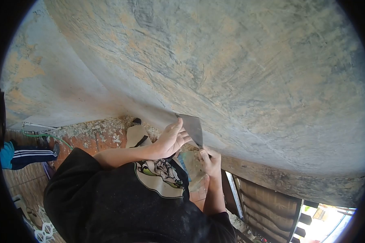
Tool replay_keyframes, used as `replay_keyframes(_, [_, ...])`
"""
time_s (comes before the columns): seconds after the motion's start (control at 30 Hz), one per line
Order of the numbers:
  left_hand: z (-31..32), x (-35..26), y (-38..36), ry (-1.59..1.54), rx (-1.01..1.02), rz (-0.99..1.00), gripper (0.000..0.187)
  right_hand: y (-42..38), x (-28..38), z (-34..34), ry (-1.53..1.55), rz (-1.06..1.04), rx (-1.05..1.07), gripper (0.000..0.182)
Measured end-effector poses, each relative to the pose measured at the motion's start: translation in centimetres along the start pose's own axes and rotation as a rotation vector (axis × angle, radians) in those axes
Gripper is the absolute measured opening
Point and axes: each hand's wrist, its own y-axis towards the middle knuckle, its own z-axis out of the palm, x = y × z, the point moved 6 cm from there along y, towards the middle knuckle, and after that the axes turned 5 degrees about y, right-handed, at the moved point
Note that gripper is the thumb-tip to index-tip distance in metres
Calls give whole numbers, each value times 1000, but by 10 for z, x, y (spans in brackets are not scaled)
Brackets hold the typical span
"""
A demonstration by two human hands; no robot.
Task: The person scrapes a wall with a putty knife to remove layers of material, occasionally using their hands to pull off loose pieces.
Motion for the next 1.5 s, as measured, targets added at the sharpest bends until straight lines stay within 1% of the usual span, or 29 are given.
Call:
replay_keyframes(0.03, [1,-12,2,-4,2,42,42,7,7,9,-88,-43,-10,30])
replay_keyframes(0.07, [-4,-27,0,9,-52,116,44,12,8,24,-120,-16,-2,28])
replay_keyframes(0.1, [-6,-37,-6,15,-61,116,44,13,14,39,-111,-14,1,28])
replay_keyframes(0.13, [-8,-49,-9,1,-66,140,46,18,35,54,-114,-38,-29,22])
replay_keyframes(0.17, [-9,-55,-11,-17,-70,162,48,20,48,60,-122,-58,-60,21])
replay_keyframes(0.23, [-8,-48,-8,-36,-33,154,47,15,37,47,-123,-54,-56,22])
replay_keyframes(0.3, [5,-27,-7,36,25,13,47,2,33,29,-127,-37,-71,24])
replay_keyframes(0.33, [8,-16,-5,6,45,-36,47,-8,28,23,-40,46,-119,22])
replay_keyframes(0.4, [5,-14,-6,28,46,-49,47,-10,25,22,-65,31,-102,23])
replay_keyframes(0.43, [4,-14,-3,73,57,-58,47,-8,22,21,-75,-3,-91,31])
replay_keyframes(0.47, [7,-18,-4,71,43,-23,46,-6,18,25,-121,-65,-124,31])
replay_keyframes(0.5, [5,-17,-5,67,41,-23,46,-13,7,30,-63,49,-170,32])
replay_keyframes(0.57, [-2,-19,-7,129,-52,0,45,-21,3,50,45,-12,-204,30])
replay_keyframes(0.6, [3,-23,-10,131,-34,27,44,-24,14,54,-28,-63,-227,31])
replay_keyframes(0.63, [7,-21,-10,142,-28,13,44,-23,18,49,-21,-63,-244,31])
replay_keyframes(0.7, [15,-20,-9,111,26,4,44,-20,22,32,-45,-11,-168,34])
replay_keyframes(0.77, [26,-14,-6,133,66,18,44,-20,14,14,-10,17,-214,27])
replay_keyframes(0.83, [27,-14,-7,99,-52,36,44,-13,8,12,-79,-52,-207,22])
replay_keyframes(0.9, [16,-30,-6,114,-39,73,44,-3,24,34,-220,-80,-240,19])
replay_keyframes(0.97, [13,-36,-7,122,-42,118,44,-5,31,34,-232,-123,-228,18])
replay_keyframes(1.03, [18,-33,-12,150,-30,95,44,-15,38,36,-128,38,-212,18])
replay_keyframes(1.17, [21,-19,-8,136,-8,71,45,-16,23,21,-61,58,-240,21])
replay_keyframes(1.2, [17,-30,-6,143,1,113,45,-5,27,28,-133,-40,-247,17])
replay_keyframes(1.23, [17,-37,-5,152,11,153,44,2,31,33,-204,-138,-256,33])
replay_keyframes(1.27, [20,-39,-9,157,-61,158,43,4,29,36,-181,-147,-226,33])
replay_keyframes(1.3, [22,-39,-9,157,-65,166,43,3,30,35,-179,-150,-218,33])
replay_keyframes(1.4, [30,-36,-11,145,-40,135,42,-11,52,28,-119,-19,-205,33])
replay_keyframes(1.43, [34,-30,-11,132,-42,110,42,-11,56,22,-117,-30,-170,30])
replay_keyframes(1.5, [34,-32,-10,116,-41,96,42,-2,64,26,-283,-143,-233,26])
